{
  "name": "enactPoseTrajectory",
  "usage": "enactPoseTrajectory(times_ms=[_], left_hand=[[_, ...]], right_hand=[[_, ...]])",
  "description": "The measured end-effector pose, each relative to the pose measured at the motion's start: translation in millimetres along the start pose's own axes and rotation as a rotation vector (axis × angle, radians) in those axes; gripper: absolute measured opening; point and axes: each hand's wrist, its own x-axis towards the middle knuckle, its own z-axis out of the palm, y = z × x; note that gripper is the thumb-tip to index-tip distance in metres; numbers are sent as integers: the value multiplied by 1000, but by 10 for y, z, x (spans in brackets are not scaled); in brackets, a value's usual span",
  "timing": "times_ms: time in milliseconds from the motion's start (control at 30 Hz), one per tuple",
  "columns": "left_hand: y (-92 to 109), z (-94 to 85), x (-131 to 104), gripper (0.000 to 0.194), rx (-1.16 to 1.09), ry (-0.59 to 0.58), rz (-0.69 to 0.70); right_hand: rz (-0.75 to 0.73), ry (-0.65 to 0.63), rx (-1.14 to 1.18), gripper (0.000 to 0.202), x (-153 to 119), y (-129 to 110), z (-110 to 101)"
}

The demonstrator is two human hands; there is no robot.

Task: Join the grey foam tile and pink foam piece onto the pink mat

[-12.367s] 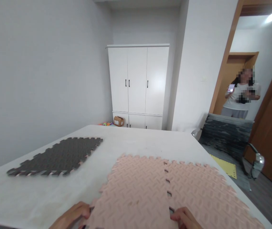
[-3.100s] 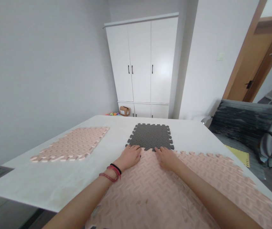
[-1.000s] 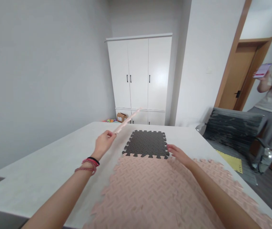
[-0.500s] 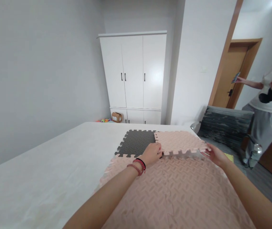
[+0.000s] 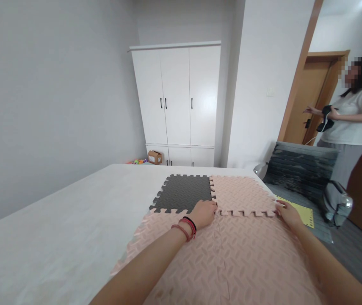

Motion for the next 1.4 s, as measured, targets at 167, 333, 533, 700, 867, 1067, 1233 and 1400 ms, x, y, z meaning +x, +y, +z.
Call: enactPoseTrajectory(times_ms=[167,333,533,700,867,1067,1233,1400], left_hand=[[64,6,7,15,77,-25,-22],[84,-32,-15,19,107,-17,-38],[62,-83,-54,23,88,-3,11],[6,-72,-41,20,47,-14,30],[-75,-58,20,19,9,-50,-4],[-86,-99,7,50,-27,-47,12],[-51,-107,-30,42,-25,-44,55],[6,-105,-23,37,1,-39,49]], right_hand=[[-35,-18,-212,53,48,88,55],[-87,-25,-302,53,44,145,100],[-162,-34,-332,43,51,170,138],[-169,-5,-386,42,68,189,164],[-182,-7,-451,41,59,184,178],[-236,-59,-526,43,14,150,180],[-261,-64,-610,43,-18,117,218],[-267,-52,-661,44,-47,92,248]])
